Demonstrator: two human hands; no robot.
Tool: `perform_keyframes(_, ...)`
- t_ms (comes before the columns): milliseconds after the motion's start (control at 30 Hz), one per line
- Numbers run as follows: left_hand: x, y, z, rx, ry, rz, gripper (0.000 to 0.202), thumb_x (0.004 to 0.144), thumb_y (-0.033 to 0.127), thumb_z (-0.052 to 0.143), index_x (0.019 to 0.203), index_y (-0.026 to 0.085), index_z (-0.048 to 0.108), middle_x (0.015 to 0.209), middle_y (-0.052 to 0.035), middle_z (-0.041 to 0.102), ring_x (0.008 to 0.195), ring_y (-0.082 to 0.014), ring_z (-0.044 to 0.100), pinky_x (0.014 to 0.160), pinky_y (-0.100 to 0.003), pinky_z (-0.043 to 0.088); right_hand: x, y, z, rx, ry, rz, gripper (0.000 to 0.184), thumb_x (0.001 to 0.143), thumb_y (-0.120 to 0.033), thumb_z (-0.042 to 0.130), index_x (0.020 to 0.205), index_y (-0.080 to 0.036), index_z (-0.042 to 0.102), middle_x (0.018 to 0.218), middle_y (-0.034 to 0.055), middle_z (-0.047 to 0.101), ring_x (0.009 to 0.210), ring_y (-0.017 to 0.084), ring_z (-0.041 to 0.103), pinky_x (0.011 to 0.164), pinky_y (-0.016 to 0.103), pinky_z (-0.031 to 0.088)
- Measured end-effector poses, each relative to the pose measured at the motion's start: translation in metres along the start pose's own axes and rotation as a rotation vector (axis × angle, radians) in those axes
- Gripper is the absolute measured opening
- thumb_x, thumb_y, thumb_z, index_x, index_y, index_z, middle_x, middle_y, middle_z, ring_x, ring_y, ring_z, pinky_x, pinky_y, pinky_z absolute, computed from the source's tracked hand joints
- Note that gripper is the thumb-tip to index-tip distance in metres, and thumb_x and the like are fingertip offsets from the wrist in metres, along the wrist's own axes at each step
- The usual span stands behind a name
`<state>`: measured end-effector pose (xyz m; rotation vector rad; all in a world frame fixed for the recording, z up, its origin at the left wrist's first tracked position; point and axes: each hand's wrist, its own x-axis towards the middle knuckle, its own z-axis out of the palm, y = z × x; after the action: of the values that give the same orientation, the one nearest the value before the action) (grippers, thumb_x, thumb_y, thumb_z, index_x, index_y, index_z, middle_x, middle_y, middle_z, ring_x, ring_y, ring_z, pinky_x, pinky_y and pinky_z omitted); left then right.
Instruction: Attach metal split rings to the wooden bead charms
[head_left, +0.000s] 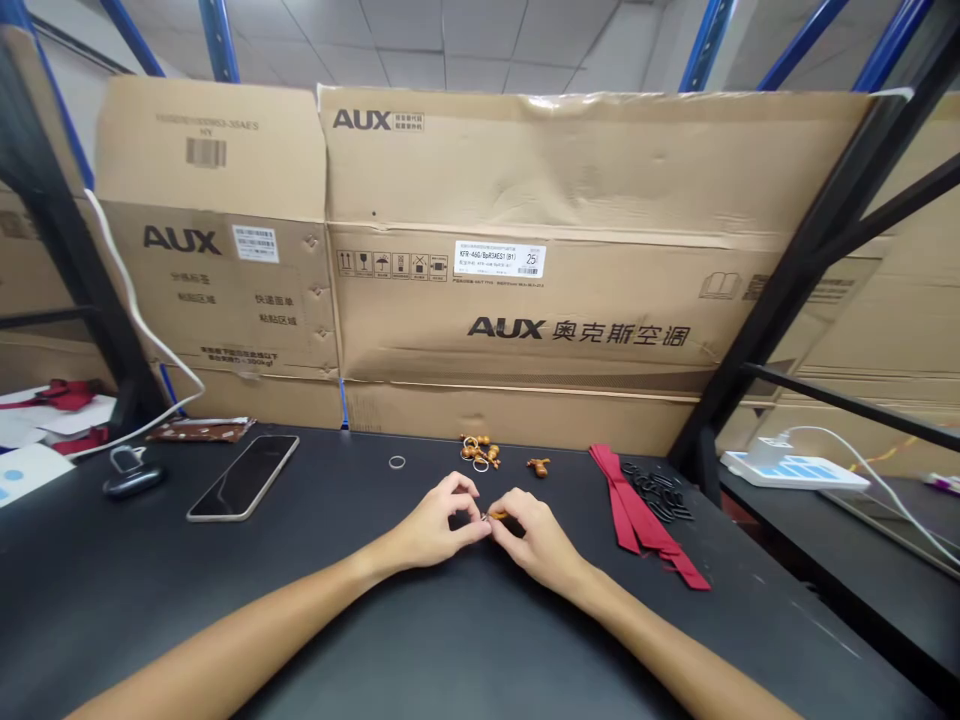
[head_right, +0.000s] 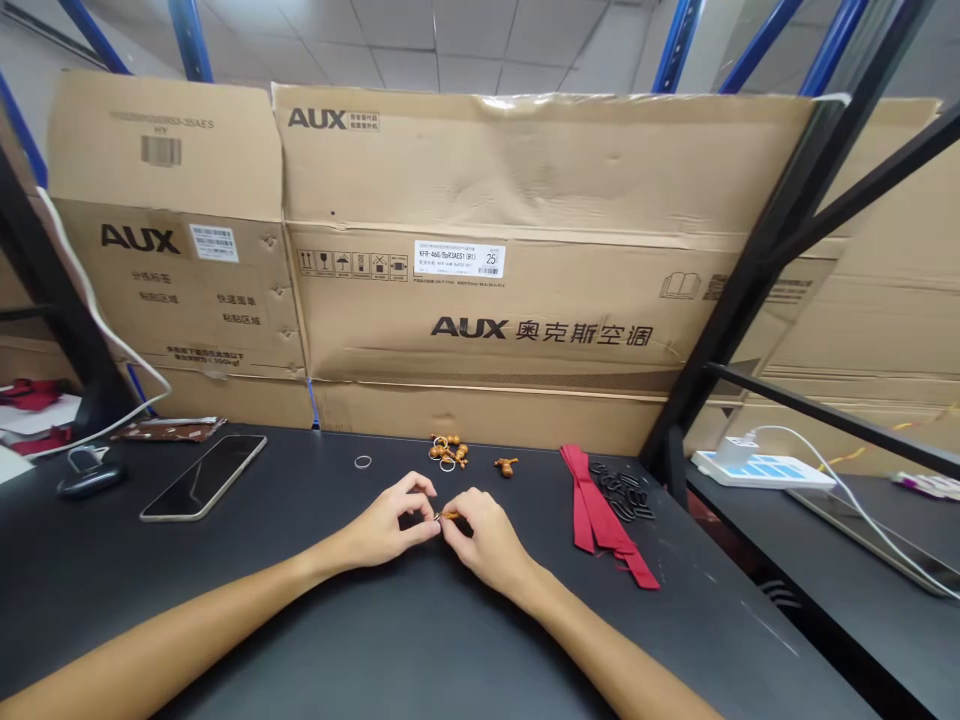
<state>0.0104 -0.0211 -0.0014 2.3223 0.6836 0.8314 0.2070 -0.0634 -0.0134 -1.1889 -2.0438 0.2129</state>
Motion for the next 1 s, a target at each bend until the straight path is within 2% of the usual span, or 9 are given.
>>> perform_keyframes(133, -0.0011, -0.0007, 0.0015, 0.029, 0.022, 0.042, 0.022, 0.091, 0.032, 0.051, 0.078, 0.017, 0.061, 0.108, -0.0066, 0.050, 0.100, -0.0187, 0.052, 0.094, -0.033, 0.042, -0.0014, -0.0027, 0.0010, -0.114, 0.007, -0.118, 0.010, 0.087, -0.017, 0.052, 0.084, -0.021, 0.061, 0.079, 0.0033, 0.065, 0.073, 0.018, 0.055, 0.070, 0.031, 0.041)
perform_keyframes(400, -0.0028, -0.0019, 0.0053, 0.134, 0.073, 0.060, 0.017, 0.087, 0.031, 0.057, 0.079, 0.018, 0.062, 0.109, -0.0070, 0.049, 0.102, -0.0203, 0.051, 0.094, -0.035, 0.043, -0.0007, -0.0001, 0.0001, -0.166, 0.001, -0.185, 0.014, 0.090, -0.020, 0.049, 0.086, -0.020, 0.062, 0.078, 0.0050, 0.064, 0.073, 0.019, 0.054, 0.069, 0.031, 0.040)
perform_keyframes(600, -0.0038, -0.0030, 0.0050, 0.154, 0.095, 0.111, 0.012, 0.089, 0.024, 0.053, 0.085, 0.019, 0.063, 0.109, -0.0072, 0.050, 0.100, -0.0198, 0.051, 0.094, -0.035, 0.044, -0.0012, 0.0000, 0.0004, -0.148, -0.015, -0.156, 0.016, 0.093, -0.023, 0.047, 0.089, -0.021, 0.063, 0.079, 0.0049, 0.065, 0.074, 0.019, 0.054, 0.070, 0.032, 0.041)
perform_keyframes(733, -0.0039, -0.0017, 0.0035, 0.165, 0.076, 0.133, 0.012, 0.090, 0.023, 0.053, 0.086, 0.020, 0.064, 0.111, -0.0069, 0.049, 0.102, -0.0200, 0.050, 0.096, -0.035, 0.043, 0.0010, 0.0010, -0.0024, -0.069, -0.032, -0.058, 0.023, 0.094, -0.025, 0.044, 0.079, -0.022, 0.062, 0.071, 0.0019, 0.066, 0.071, 0.018, 0.055, 0.070, 0.031, 0.042)
perform_keyframes(833, -0.0040, -0.0010, 0.0030, 0.178, 0.067, 0.138, 0.013, 0.090, 0.024, 0.053, 0.086, 0.020, 0.065, 0.112, -0.0069, 0.049, 0.104, -0.0206, 0.049, 0.096, -0.036, 0.042, 0.0025, 0.0037, -0.0046, -0.004, -0.036, 0.010, 0.023, 0.095, -0.027, 0.044, 0.081, -0.022, 0.062, 0.068, 0.0009, 0.066, 0.071, 0.018, 0.056, 0.069, 0.030, 0.043)
perform_keyframes(1000, -0.0045, 0.0011, 0.0038, 0.207, 0.049, 0.121, 0.008, 0.086, 0.026, 0.060, 0.085, 0.020, 0.065, 0.112, -0.0072, 0.049, 0.106, -0.0217, 0.049, 0.095, -0.037, 0.043, 0.0011, 0.0031, -0.0024, -0.019, -0.051, 0.000, 0.020, 0.093, -0.025, 0.045, 0.081, -0.022, 0.061, 0.070, 0.0011, 0.065, 0.071, 0.018, 0.055, 0.069, 0.031, 0.043)
